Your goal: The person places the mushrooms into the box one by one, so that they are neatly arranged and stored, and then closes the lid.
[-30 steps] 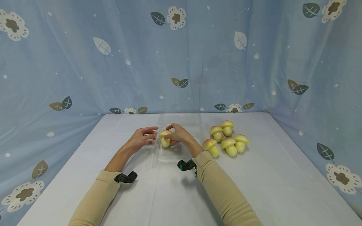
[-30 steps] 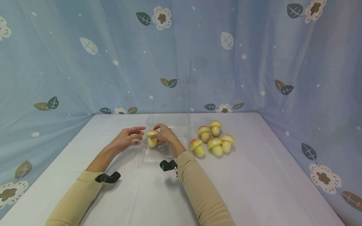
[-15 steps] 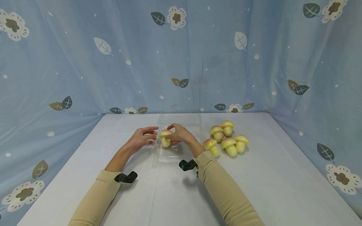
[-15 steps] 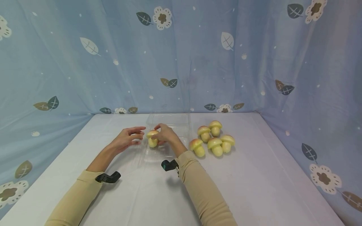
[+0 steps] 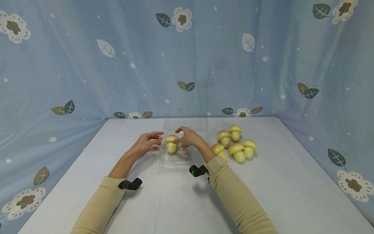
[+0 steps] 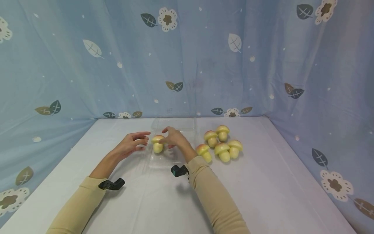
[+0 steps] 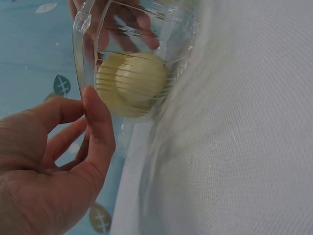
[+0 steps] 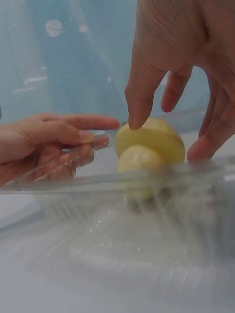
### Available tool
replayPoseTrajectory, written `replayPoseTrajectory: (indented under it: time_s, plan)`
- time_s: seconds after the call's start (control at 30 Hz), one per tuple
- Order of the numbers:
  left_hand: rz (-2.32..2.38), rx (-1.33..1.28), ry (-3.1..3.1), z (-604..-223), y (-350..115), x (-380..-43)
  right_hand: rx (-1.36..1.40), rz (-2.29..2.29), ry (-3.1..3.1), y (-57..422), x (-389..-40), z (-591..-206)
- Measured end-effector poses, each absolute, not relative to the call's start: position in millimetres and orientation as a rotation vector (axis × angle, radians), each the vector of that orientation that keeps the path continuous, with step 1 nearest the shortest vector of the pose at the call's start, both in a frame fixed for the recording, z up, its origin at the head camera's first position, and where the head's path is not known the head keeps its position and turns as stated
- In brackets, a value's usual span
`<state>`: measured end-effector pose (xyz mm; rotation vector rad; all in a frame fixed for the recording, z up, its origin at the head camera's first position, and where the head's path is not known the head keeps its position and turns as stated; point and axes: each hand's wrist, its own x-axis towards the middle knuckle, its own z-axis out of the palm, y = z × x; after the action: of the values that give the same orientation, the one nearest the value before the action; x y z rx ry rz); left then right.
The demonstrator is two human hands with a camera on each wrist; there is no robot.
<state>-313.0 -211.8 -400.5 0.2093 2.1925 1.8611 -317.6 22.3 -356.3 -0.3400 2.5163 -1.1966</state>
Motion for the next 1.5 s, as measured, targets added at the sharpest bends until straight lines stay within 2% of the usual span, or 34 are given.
replayPoseTrajectory:
  time_s: [0.43,1.03,1.5]
  plan:
    - [1.861,0.193,2.199,-402,-211,-314,-0.417,-1.126,2.552,47,-313,-332]
    - [1.873,0.237,2.199,-403,-212,-313,-0.487,-1.263,2.562,108,-299,-301]
    - [1.867,0.184,2.218,-402,-213,-313,-0.457,-1.270,2.631,163,-292,-303]
